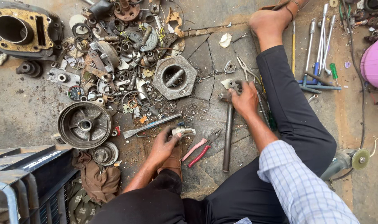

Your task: The person sits on the floor and works on a small metal part using pliers, a hammer, and an angle grinder. They clamp the part, grind it, and then hammer it on a metal block.

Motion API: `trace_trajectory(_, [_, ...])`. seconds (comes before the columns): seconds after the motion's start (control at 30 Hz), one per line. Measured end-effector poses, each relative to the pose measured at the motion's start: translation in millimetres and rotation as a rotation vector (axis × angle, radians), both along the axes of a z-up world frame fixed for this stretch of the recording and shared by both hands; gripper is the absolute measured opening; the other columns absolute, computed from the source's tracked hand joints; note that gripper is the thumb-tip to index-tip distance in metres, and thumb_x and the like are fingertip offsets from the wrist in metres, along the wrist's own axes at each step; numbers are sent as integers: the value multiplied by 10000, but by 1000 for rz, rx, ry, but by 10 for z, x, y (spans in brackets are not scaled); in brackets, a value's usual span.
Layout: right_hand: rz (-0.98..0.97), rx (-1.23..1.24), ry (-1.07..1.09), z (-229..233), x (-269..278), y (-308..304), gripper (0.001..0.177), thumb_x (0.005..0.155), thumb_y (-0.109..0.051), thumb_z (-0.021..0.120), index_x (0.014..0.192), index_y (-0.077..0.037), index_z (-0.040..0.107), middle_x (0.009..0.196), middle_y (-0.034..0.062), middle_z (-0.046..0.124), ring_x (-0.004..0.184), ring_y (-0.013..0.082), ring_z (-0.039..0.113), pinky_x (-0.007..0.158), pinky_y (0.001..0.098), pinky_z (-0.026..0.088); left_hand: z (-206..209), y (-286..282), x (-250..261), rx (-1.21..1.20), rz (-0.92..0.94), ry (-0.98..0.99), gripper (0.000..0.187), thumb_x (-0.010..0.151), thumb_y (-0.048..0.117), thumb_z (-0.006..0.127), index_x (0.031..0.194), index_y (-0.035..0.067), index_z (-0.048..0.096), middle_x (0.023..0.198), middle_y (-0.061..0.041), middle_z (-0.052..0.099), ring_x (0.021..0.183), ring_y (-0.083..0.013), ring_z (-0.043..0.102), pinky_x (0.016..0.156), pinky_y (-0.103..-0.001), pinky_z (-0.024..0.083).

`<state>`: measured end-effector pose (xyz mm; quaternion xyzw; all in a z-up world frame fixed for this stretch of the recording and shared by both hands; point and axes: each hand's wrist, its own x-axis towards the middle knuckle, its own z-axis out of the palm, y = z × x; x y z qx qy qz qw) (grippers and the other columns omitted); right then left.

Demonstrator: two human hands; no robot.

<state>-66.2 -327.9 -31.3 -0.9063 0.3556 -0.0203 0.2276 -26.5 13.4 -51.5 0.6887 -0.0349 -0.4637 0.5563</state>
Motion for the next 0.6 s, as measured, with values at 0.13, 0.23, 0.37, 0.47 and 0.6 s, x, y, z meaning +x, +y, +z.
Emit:
trace_trajectory(0.13, [-28,-65,222,-182,147,-180,570,857,-430,827,1266,-74,650,1210,188,637,1133,378,626,932,536,500,-159,-16,-154,-39,-42,-200,411,937,273,692,1261,33,616,1129,-98,677,959,-166,706,831,-346,594])
trace_trajectory(0.23, [-62,-17,305,-255,249,-261,514,893,-406,798,1298,-126,654,1211,160,674,1146,366,655,964,512,514,-210,-18,-240,82,-117,-305,415,908,305,737,1198,20,656,1049,-126,708,894,-192,707,805,-342,587])
trace_trajectory(0.37, [-22,-125,249,-258,277,-414,403,885,-223,749,1270,-150,653,1217,119,675,1116,331,675,935,503,522,-248,-19,-297,61,-139,-58,456,934,318,693,1285,39,611,997,-124,741,900,-183,715,795,-341,569])
trace_trajectory(0.47, [41,-251,252,-180,222,-475,330,952,-209,728,1264,-133,653,1196,171,656,1082,381,662,885,524,534,-241,-11,-337,88,-155,-62,440,941,313,686,1282,44,622,1006,-134,740,913,-194,712,803,-347,564])
trace_trajectory(0.6, [138,-254,25,64,194,-482,436,888,-204,769,1288,-85,643,1160,191,667,1035,408,663,863,527,536,-170,-55,-237,16,-119,-328,380,944,277,690,1234,37,636,1155,-147,690,1026,-213,676,839,-346,566])
